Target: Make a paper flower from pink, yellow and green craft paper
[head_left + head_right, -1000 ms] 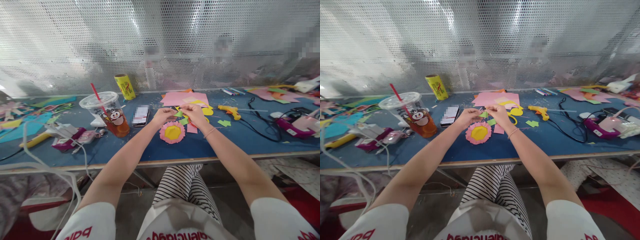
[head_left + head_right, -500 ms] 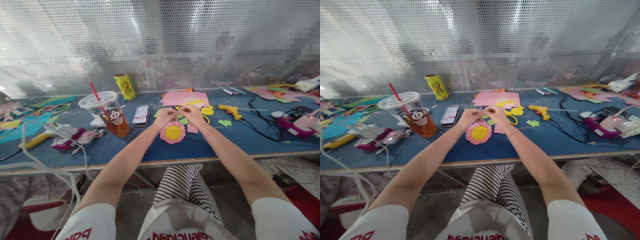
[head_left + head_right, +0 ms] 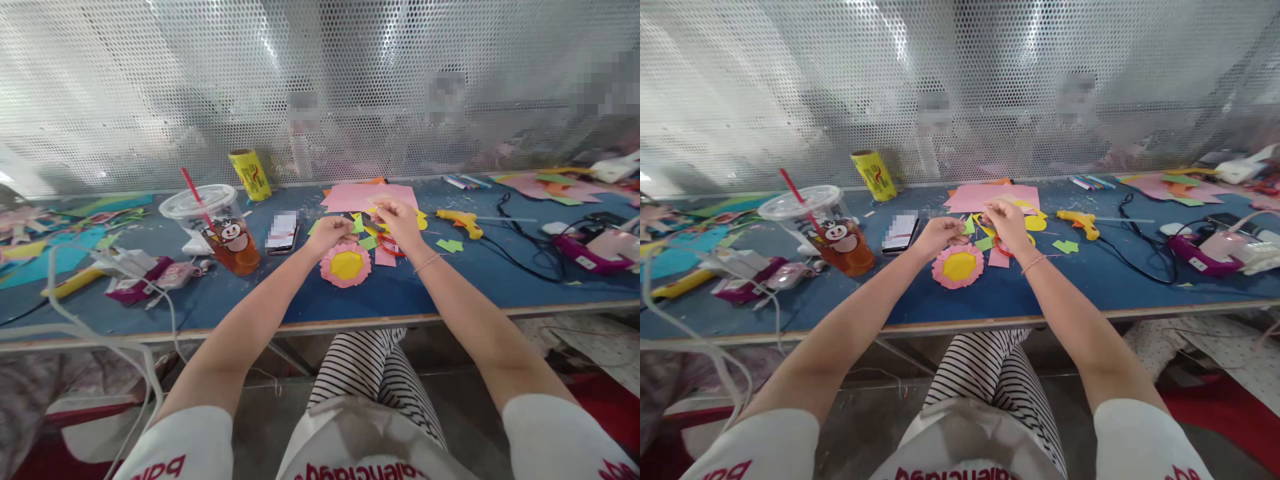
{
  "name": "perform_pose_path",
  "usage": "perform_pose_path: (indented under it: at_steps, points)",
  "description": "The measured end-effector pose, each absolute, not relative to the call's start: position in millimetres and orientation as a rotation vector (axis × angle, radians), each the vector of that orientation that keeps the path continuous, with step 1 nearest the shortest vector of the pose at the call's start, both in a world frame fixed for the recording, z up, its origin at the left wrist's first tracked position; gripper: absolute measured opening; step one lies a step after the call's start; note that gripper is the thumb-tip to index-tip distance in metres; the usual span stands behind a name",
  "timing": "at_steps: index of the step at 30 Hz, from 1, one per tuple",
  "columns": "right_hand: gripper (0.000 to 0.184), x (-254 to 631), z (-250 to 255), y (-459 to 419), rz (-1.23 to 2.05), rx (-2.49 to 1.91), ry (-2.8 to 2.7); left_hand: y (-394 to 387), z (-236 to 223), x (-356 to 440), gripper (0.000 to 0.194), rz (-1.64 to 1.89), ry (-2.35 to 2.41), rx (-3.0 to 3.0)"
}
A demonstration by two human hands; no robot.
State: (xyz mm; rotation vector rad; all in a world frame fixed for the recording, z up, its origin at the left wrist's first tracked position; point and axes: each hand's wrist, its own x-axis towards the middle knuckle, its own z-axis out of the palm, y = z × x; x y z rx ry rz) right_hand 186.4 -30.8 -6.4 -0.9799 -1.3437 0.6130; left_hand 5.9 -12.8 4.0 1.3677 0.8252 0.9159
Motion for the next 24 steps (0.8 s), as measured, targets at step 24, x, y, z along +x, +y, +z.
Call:
perform_pose_path:
  at_steps: [24]
  points:
    - [0.009,188.7,-8.1,-35.7,0.074,-0.853,-2.034,-15.4,-0.2,7.8,0.009,1.008,0.842,1.448]
